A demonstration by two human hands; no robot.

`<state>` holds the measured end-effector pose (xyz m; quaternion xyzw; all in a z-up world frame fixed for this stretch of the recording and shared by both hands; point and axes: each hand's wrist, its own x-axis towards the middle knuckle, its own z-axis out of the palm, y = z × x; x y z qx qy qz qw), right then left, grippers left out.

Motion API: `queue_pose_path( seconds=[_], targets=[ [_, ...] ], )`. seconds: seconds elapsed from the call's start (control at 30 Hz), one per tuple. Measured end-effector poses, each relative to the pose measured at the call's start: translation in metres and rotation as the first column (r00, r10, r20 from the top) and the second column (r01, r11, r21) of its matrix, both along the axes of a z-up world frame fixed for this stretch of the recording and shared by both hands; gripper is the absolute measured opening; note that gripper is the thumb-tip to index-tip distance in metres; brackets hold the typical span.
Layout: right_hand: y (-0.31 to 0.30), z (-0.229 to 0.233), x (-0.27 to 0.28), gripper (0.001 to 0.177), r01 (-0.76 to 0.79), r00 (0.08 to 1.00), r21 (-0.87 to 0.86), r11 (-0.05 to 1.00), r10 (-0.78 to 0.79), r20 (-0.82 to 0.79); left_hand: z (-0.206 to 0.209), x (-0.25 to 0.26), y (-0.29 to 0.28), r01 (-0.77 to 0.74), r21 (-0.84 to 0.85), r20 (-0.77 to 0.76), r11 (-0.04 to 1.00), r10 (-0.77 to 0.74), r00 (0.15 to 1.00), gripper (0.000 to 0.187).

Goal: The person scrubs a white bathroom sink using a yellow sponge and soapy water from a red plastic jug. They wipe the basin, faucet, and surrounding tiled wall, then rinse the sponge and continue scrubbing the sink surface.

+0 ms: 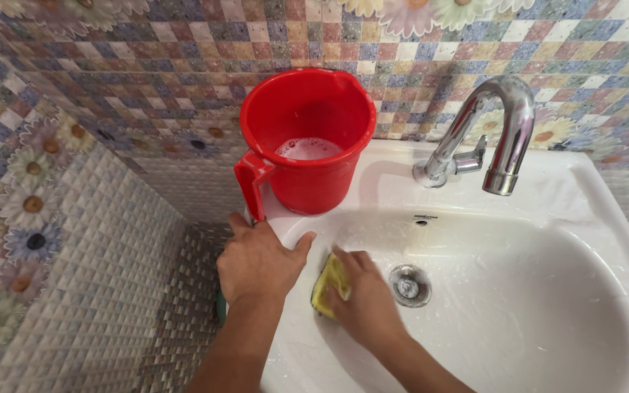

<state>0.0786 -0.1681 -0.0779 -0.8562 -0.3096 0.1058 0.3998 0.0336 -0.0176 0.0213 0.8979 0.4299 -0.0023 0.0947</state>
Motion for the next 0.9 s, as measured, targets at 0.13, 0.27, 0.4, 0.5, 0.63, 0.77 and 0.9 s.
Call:
queue_pose_path(
  seconds=[0.13, 0.27, 0.4, 0.5, 0.63, 0.77, 0.9],
  targets=[
    [-0.006, -0.001, -0.003, 0.054, -0.043, 0.968, -0.169, 0.985, -0.001, -0.253, 0.003, -0.004, 0.002, 0.049, -0.045, -0.041, 0.998, -0.051, 0.998, 0.067],
    [0.003, -0.007, -0.021, 0.057, -0.106, 0.985, 0.210, 0.972, 0.131, -0.109, 0.004, -0.009, 0.008, 0.113, -0.084, -0.002, 0.990, -0.114, 0.994, 0.053],
    [0.023, -0.005, -0.036, 0.078, -0.022, 0.991, 0.325, 0.945, 0.064, -0.119, 0.005, -0.012, 0.013, 0.160, -0.094, 0.072, 0.983, -0.153, 0.986, 0.058],
    [0.030, -0.002, -0.038, 0.064, -0.001, 0.992, 0.350, 0.937, 0.045, -0.120, 0.006, -0.010, 0.013, 0.146, -0.114, 0.040, 0.983, -0.142, 0.989, 0.053],
    [0.051, 0.001, -0.019, 0.063, 0.301, 0.951, 0.336, 0.893, -0.254, -0.178, 0.005, -0.011, 0.013, 0.157, -0.093, 0.055, 0.983, -0.152, 0.987, 0.051],
    [0.065, -0.004, -0.030, 0.044, 0.439, 0.892, 0.487, 0.755, -0.300, -0.339, 0.003, -0.011, 0.016, 0.161, -0.114, 0.060, 0.980, -0.156, 0.986, 0.048],
    [0.073, -0.003, -0.020, 0.030, 0.550, 0.832, 0.425, 0.719, -0.425, -0.358, 0.003, -0.011, 0.019, 0.192, -0.096, 0.124, 0.977, -0.179, 0.976, 0.051]
  ],
)
